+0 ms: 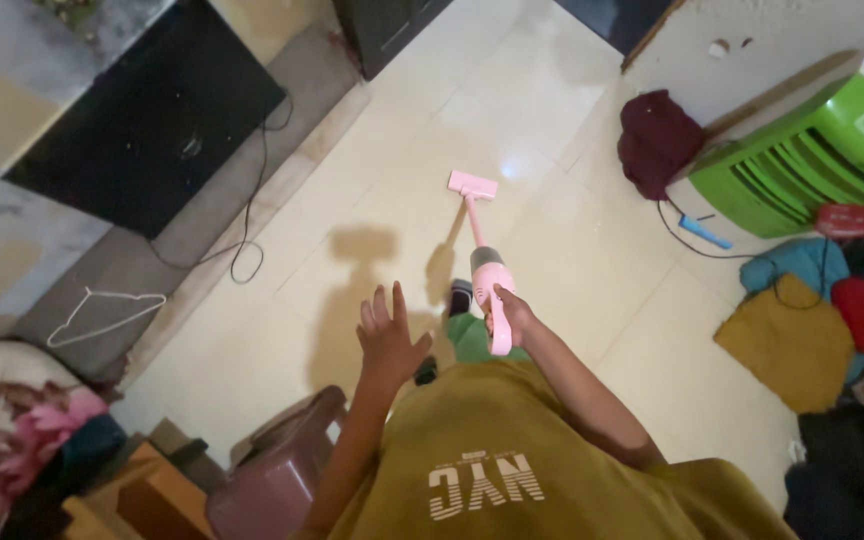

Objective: The person vacuums the tiled floor across multiple rooms and hallways using a handheld pink vacuum cleaner, moving small stools aside by hand to reach underneath them.

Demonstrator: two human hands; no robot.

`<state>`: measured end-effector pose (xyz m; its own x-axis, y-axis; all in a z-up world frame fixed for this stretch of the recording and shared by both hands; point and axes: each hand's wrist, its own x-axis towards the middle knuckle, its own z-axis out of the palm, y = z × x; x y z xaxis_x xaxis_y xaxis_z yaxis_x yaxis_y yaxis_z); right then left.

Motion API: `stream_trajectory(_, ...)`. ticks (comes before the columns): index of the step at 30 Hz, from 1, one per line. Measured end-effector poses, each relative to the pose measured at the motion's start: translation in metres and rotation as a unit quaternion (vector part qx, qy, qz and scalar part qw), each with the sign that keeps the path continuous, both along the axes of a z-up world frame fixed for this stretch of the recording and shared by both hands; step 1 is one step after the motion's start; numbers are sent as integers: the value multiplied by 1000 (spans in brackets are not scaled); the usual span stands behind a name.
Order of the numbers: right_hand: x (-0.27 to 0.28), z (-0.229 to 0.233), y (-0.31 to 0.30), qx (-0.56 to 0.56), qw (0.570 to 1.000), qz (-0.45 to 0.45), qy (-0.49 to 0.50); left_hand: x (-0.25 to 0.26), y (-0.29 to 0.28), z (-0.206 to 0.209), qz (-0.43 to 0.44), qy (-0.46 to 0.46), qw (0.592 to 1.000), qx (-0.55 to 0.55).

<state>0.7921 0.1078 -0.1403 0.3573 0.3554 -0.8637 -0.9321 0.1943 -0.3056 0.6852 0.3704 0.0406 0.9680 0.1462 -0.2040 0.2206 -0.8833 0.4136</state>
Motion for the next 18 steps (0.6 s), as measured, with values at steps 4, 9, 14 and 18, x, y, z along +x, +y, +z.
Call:
stream_trajectory(4, 75, -4, 10, 11, 999, -30, -20, 72, 6, -10, -5, -4, 1000, -6)
stream_trajectory(9, 156, 3, 22, 35, 997, -61, -20, 155, 13, 0, -24, -35, 999, 0)
stream_trajectory(14, 210, 10, 23, -6, 993, -111, -31, 227, 38, 10, -48, 43, 997, -45)
stream_trajectory(18, 226, 14, 33, -36, 989, -140, -17, 270, 75, 12, -96, 49, 993, -46)
